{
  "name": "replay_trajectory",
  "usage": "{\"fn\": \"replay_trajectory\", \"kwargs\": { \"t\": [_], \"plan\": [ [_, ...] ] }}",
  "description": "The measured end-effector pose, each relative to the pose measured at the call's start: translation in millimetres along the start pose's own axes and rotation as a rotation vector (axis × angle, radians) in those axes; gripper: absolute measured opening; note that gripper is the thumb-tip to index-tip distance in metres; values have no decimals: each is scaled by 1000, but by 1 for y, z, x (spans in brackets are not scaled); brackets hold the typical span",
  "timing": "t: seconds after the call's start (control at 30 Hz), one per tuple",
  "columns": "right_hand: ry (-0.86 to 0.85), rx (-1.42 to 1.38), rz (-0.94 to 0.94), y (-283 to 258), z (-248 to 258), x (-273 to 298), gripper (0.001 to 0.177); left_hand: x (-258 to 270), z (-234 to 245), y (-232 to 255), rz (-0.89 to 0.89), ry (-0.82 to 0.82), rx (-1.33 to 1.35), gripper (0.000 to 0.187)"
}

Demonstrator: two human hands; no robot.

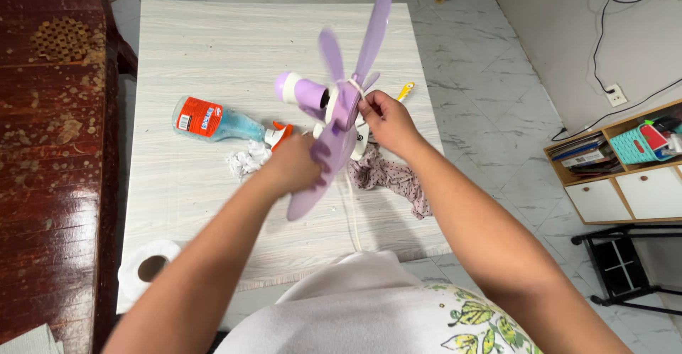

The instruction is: The person cleans a small purple clip-on fan by wiping the blades, motor housing, and clip with a cloth and applying a cleaning spray.

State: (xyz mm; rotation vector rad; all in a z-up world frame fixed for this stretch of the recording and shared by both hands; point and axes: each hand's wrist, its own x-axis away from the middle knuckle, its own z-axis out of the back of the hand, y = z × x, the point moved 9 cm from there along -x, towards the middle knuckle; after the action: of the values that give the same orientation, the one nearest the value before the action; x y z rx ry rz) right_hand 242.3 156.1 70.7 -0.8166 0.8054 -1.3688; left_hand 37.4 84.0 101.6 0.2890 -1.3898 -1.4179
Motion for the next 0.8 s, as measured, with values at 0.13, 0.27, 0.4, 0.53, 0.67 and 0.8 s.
{"fn": "replay_trajectory", "kwargs": {
  "t": [0.13, 0.27, 0.4, 0.53, 0.67, 0.8],
  "plan": [
    [-209, 85, 18, 11, -17, 2, 21, -6, 25, 35, 19, -35, -36, 24],
    [-239, -54, -229, 24, -16, 5, 24, 2, 48, 68, 46, -62, -235, 23],
    [-144, 99, -142, 12, 13, -3, 26, 13, 69, 93, 96, -115, -269, 23],
    [-43, -217, -6, 5, 28, -7, 22, 22, 83, 118, 97, -113, -369, 23],
    [137, -574, -42, 23, 46, 4, 12, 30, 89, 149, 51, -126, -164, 28],
    [120, -459, 116, 25, 21, 33, 41, 35, 76, 192, -145, -80, -421, 28]
  ]
}}
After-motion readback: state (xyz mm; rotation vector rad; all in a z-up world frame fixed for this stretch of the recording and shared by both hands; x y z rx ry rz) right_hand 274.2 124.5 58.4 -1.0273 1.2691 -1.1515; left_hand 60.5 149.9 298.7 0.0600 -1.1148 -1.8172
